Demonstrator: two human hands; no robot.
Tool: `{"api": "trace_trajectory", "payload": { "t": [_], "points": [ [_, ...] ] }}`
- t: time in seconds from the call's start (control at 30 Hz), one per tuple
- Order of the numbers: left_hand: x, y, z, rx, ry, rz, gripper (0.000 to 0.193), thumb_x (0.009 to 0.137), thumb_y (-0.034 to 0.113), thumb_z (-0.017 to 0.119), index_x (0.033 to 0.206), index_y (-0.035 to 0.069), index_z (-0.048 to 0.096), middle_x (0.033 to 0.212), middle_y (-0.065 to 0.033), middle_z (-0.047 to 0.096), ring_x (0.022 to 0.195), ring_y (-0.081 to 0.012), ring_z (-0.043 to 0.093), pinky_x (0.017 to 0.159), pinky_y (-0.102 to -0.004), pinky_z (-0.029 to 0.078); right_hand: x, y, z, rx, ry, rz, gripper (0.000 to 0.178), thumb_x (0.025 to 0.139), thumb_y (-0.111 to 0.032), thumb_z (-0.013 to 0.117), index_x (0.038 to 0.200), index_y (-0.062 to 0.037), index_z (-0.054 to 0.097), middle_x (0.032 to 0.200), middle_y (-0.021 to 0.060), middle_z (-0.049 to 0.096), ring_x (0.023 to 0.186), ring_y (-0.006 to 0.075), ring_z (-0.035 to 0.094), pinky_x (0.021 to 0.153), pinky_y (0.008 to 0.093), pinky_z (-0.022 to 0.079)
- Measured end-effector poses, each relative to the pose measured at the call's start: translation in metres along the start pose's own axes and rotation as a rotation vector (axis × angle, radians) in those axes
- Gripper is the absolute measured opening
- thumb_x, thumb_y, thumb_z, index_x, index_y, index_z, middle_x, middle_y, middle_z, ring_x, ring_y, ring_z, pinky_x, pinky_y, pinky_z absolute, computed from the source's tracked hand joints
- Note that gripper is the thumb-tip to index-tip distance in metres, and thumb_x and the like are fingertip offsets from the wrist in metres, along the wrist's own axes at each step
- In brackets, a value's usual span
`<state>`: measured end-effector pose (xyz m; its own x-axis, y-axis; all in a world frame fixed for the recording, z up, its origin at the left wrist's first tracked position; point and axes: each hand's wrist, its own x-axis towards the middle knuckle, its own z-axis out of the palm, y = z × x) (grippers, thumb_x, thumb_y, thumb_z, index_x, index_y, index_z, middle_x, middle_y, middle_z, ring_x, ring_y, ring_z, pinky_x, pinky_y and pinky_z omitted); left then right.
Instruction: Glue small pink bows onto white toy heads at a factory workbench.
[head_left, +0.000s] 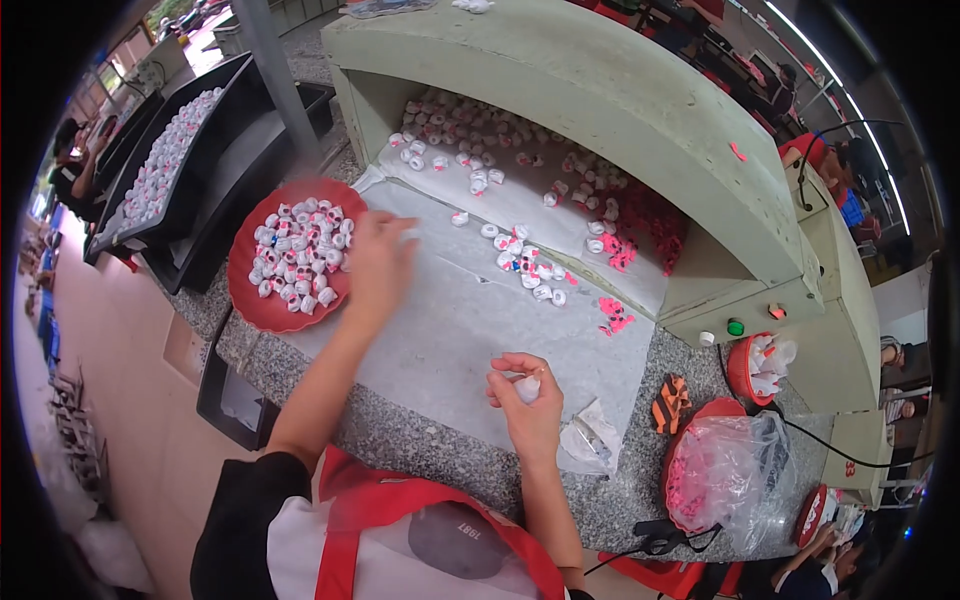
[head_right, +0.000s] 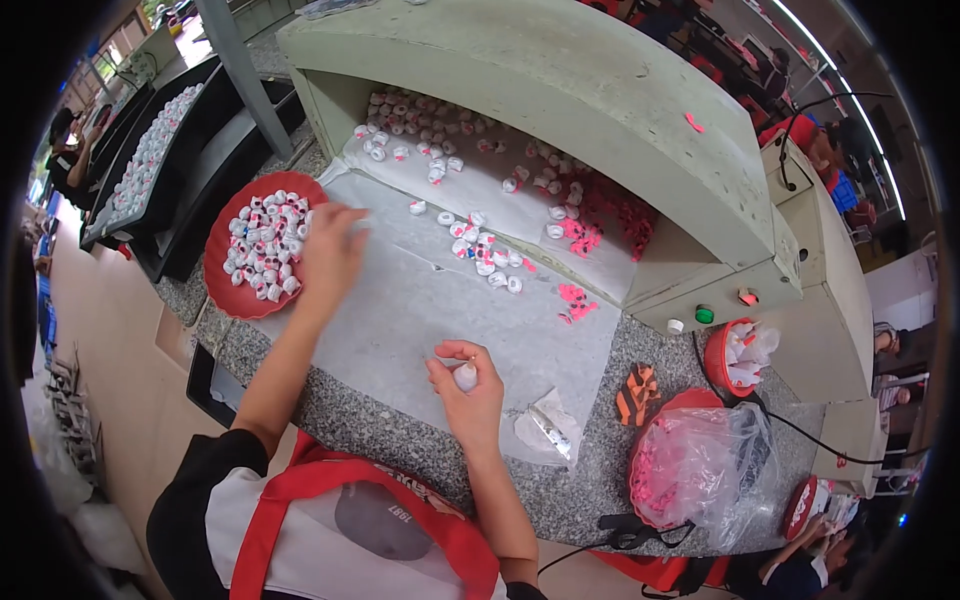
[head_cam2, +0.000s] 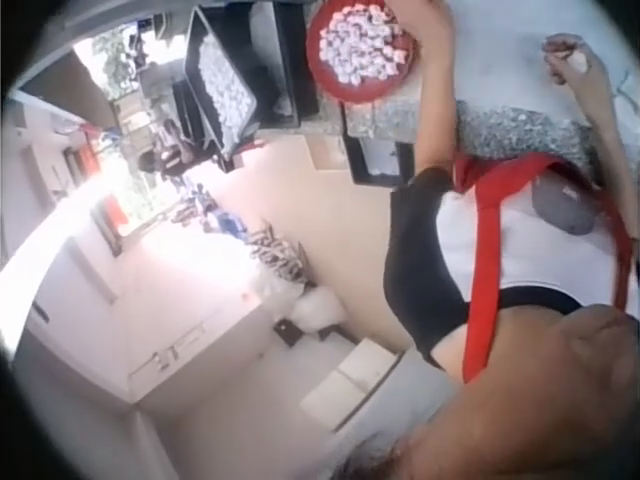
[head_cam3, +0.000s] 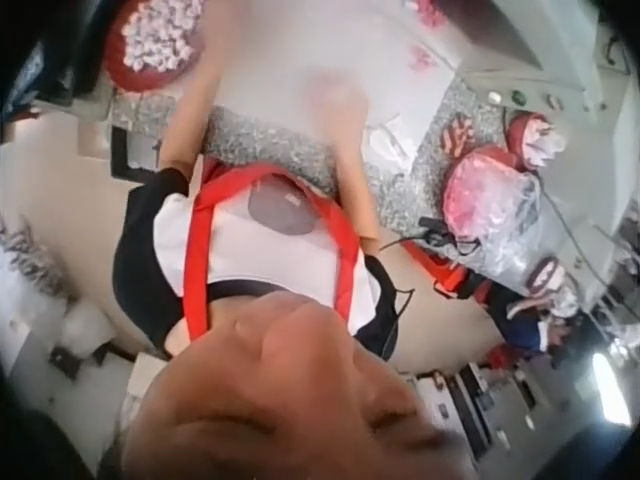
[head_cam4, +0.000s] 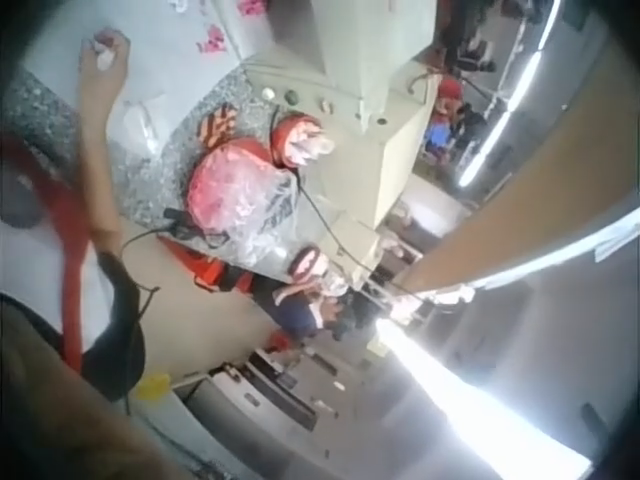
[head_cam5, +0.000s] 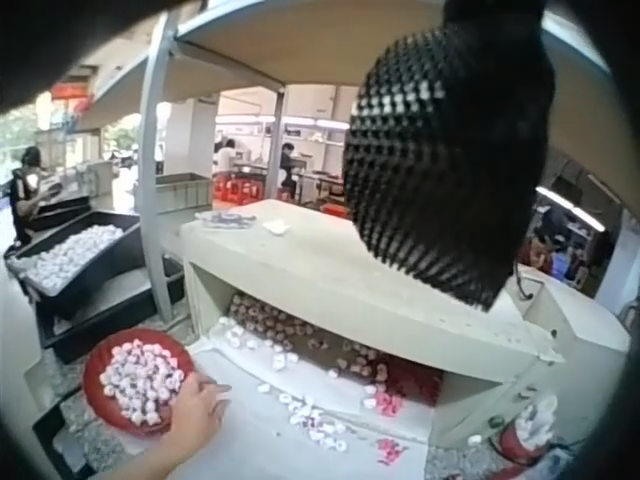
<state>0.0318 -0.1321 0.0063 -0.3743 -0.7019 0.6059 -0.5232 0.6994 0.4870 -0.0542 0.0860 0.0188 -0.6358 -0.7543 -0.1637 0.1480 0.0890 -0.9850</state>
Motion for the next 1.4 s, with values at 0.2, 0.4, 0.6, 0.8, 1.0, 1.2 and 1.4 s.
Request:
{"api": "trace_trajectory", "payload": {
  "t": [0.2,0.4,0.6,0.8,1.0,1.2,1.4],
  "points": [
    [-0.005,0.048,0.094,-0.208,-0.295,-0.024,0.023,0.070,0.014,0.064,0.092,0.008,0.058,0.082,-0.0119,0.055,0.069,-0.0279,0.057,0.060,-0.0362,0.046,-0.015,0.001,-0.019,-0.047,0.082,-0.075,0.027,0.075,0.004,0.055,0.100,-0.0015,0.046,0.091,0.0084,0.052,0.070,0.0107,0.054,0.058,0.0239,0.049],
    [-0.030,0.055,0.037,-1.110,-0.767,-0.614,0.024,0.082,0.011,0.054,0.104,0.003,0.054,0.087,-0.0079,0.060,0.065,-0.0146,0.058,0.059,-0.0249,0.049,-0.016,-0.007,-0.043,-0.159,0.183,-0.239,0.035,0.073,0.010,0.053,0.101,-0.0037,0.039,0.087,0.0061,0.046,0.078,0.0124,0.051,0.070,0.0278,0.049],
    [-0.048,0.105,-0.016,-2.118,-1.121,-1.110,0.030,0.086,0.010,0.048,0.114,0.000,0.047,0.094,-0.0107,0.058,0.073,-0.0175,0.060,0.065,-0.0200,0.050,-0.037,-0.050,-0.035,0.215,0.232,-0.225,0.039,0.068,0.008,0.060,0.102,-0.0006,0.043,0.080,0.0100,0.056,0.065,0.0126,0.053,0.060,0.0209,0.044],
    [-0.050,0.134,-0.037,-1.765,-0.889,-0.809,0.033,0.082,0.003,0.052,0.115,0.000,0.048,0.095,-0.0104,0.056,0.082,-0.0191,0.059,0.071,-0.0219,0.050,-0.057,-0.064,-0.042,0.056,0.502,-0.333,0.041,0.064,-0.004,0.065,0.101,0.0028,0.049,0.071,0.0065,0.057,0.058,0.0101,0.052,0.056,0.0188,0.041],
    [-0.057,0.137,-0.039,-1.360,-0.573,-0.289,0.033,0.074,-0.011,0.054,0.107,-0.004,0.051,0.105,-0.0132,0.051,0.094,-0.0204,0.055,0.081,-0.0279,0.048,-0.063,-0.064,-0.029,-0.299,0.504,-0.650,0.027,0.070,-0.011,0.062,0.092,0.0015,0.052,0.081,0.0072,0.053,0.072,0.0133,0.051,0.066,0.0237,0.042],
    [-0.057,0.136,-0.038,-1.447,-0.550,-0.334,0.027,0.075,-0.012,0.054,0.101,-0.006,0.051,0.106,-0.0149,0.050,0.096,-0.0203,0.054,0.082,-0.0290,0.047,-0.063,-0.055,-0.031,-0.340,0.501,-0.696,0.021,0.072,-0.008,0.058,0.089,0.0025,0.052,0.085,0.0093,0.052,0.076,0.0151,0.051,0.068,0.0250,0.042],
    [-0.055,0.139,-0.042,-1.467,-0.613,-0.487,0.032,0.074,-0.012,0.055,0.104,-0.006,0.047,0.106,-0.0145,0.051,0.098,-0.0201,0.054,0.083,-0.0292,0.047,-0.060,-0.056,-0.031,-0.353,0.502,-0.698,0.019,0.073,-0.007,0.057,0.089,0.0024,0.052,0.084,0.0094,0.054,0.074,0.0146,0.052,0.066,0.0241,0.042]
  ]
}}
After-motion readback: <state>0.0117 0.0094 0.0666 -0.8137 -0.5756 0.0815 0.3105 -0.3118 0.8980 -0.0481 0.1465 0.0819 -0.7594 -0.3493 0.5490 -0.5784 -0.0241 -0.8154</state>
